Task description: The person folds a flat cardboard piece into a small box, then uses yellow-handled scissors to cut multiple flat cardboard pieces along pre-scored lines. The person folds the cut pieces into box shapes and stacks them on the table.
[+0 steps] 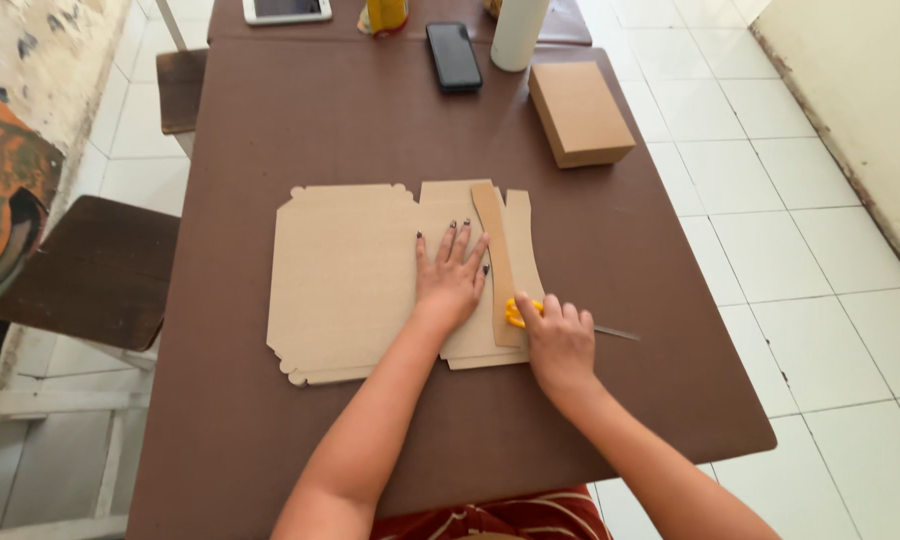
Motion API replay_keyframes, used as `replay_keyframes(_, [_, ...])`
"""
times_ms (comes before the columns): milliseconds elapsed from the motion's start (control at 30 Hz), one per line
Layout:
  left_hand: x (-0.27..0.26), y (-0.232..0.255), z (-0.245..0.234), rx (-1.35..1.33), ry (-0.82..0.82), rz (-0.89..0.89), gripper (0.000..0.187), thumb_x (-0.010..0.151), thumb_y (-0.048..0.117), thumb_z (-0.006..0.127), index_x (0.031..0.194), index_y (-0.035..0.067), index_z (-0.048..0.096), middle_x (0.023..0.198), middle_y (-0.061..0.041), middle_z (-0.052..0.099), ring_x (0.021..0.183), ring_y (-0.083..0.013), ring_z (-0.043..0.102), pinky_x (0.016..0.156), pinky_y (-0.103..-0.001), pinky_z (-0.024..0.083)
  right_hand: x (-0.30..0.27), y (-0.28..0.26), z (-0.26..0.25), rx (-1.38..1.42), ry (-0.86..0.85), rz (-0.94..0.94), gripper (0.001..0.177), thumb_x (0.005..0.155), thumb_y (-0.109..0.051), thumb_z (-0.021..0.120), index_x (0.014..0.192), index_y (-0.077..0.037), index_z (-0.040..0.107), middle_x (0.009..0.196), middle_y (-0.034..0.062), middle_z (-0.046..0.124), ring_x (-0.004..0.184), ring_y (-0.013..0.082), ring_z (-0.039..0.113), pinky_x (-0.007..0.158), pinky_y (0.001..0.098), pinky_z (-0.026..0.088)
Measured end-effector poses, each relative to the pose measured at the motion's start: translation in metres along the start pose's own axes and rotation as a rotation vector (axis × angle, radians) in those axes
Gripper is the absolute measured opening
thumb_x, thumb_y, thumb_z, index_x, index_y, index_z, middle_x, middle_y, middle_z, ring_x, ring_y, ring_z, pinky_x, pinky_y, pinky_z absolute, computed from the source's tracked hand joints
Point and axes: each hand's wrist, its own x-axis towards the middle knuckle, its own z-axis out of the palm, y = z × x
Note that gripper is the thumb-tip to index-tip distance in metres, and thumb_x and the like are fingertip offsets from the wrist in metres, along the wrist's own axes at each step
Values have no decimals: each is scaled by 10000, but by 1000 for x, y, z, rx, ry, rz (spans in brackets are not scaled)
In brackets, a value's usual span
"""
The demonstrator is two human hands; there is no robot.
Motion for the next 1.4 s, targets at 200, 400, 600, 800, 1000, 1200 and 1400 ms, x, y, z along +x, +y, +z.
replay_keyframes(200, [-3,0,-1,-2,44,-1,630,1031,412,333,1632,306,176,1703,-21,143,1564,-208,112,1215,-645,43,39,-3,15,10,37,63,383,890,-133,609,1249,-269,603,951,24,623,853,243,635,752,426,442])
replay_keyframes(400, [-1,0,-5,-27,-16,-18,635,1022,409,320,1624,314,144,1702,-10,124,1566,-196,100,1215,-641,27,35,-2,8,15,34,30,367,882,-130,625,1227,-251,593,904,26,611,813,243,630,729,419,437])
replay_keyframes(600, [0,3,-1,16,-15,-14,643,1030,398,306,1638,283,132,1697,-23,131,1562,-216,91,1206,-657,26,-21,1,-17,24,7,-11,401,880,-85,608,1247,-249,602,880,14,585,788,228,609,707,402,424])
replay_keyframes(800, [-2,2,-2,-11,21,-9,641,1022,409,323,1626,282,150,1698,-25,126,1561,-221,80,1206,-657,17,57,0,32,5,125,37,337,893,-159,608,1211,-269,609,913,19,612,836,244,626,744,427,434])
replay_keyframes(1000, [-4,2,-4,-19,12,-16,654,1013,406,335,1630,303,147,1703,-11,134,1566,-221,86,1218,-638,18,126,0,60,-40,78,108,308,906,-202,620,1205,-262,576,929,29,634,840,261,649,750,438,443])
replay_keyframes(1200, [2,1,-2,-8,-55,-18,652,1024,405,302,1630,299,87,1706,-4,67,1567,-209,34,1207,-645,16,56,2,31,-4,0,41,321,903,-173,613,1213,-247,580,902,25,615,821,246,642,714,424,436])
replay_keyframes(1400, [5,2,-4,-6,-101,-17,661,1026,401,305,1631,290,64,1715,-1,22,1568,-223,5,1197,-661,13,78,0,50,-64,94,53,271,925,-182,618,1182,-266,594,911,14,621,840,241,645,750,426,441])
